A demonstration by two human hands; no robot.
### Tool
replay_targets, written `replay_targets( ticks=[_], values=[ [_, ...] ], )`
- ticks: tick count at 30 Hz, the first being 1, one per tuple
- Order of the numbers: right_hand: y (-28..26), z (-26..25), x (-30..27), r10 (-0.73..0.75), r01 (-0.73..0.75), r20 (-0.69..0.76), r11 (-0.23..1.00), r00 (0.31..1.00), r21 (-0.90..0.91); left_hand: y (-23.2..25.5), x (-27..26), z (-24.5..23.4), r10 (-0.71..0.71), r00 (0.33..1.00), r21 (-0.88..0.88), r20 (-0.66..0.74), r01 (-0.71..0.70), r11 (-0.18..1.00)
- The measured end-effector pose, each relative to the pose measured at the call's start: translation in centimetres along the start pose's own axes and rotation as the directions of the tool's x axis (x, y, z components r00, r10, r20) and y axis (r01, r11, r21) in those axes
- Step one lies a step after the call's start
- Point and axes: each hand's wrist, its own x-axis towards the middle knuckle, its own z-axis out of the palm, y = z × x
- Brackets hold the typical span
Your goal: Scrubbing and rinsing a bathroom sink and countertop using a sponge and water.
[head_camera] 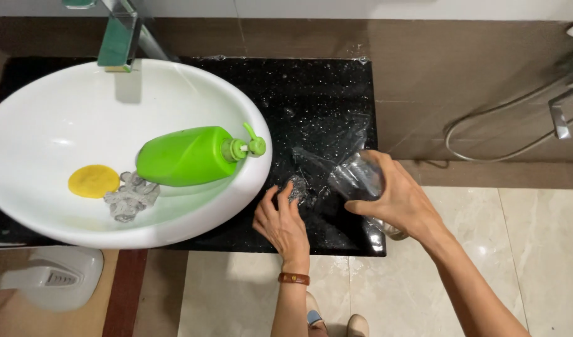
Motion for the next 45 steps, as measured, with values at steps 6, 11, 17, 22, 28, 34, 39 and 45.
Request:
replay_targets(
  ticks=[6,11,17,22,28,34,39,45],
  values=[
    [4.7,1.1,-1.7,-0.077,0.092,-0.057,0.919,0.995,0.383,0.2,0.9,3.8,-0.301,0.944,-0.048,-0.136,0.297,0.953],
    [8.4,2.0,-2.0,-0.065,0.058,-0.009,0.807,0.998,0.588,4.3,2.5,8.3,-0.261,0.965,-0.016,-0.01,0.26,0.965],
    [10.5,1.5,0.4,-0.145,0.105,-0.018,0.618,0.989,0.779,7.9,0.9,1.4,-0.162,0.987,0.001,-0.024,0.162,0.987],
    [8.4,1.0,1.5,-0.267,0.203,-0.069,0.517,0.961,0.832,9.9,-4.5,-2.0,0.035,0.963,-0.481,0.266,0.101,0.871],
    [4.9,3.2,0.4,-0.574,0.475,-0.093,0.565,0.814,0.675,10.9,-5.8,0.2,-0.18,0.947,-0.698,0.265,0.317,0.642],
    [4.2,5.2,3.8,-0.795,0.62,0.251,0.593,0.552,0.514,4.1,-6.4,-1.3,-0.429,0.903,-0.922,0.028,0.19,0.339],
    [2.1,10.6,8.6,-0.43,0.439,-0.147,0.897,0.891,0.041,1.8,-5.5,-3.9,-0.497,0.863,-0.813,-0.09,0.225,0.538],
    [3.5,11.8,10.2,-0.622,0.6,-0.184,0.783,0.761,-0.163,1.4,-3.7,-4.8,-0.526,0.85,-0.83,-0.026,0.275,0.485]
  ],
)
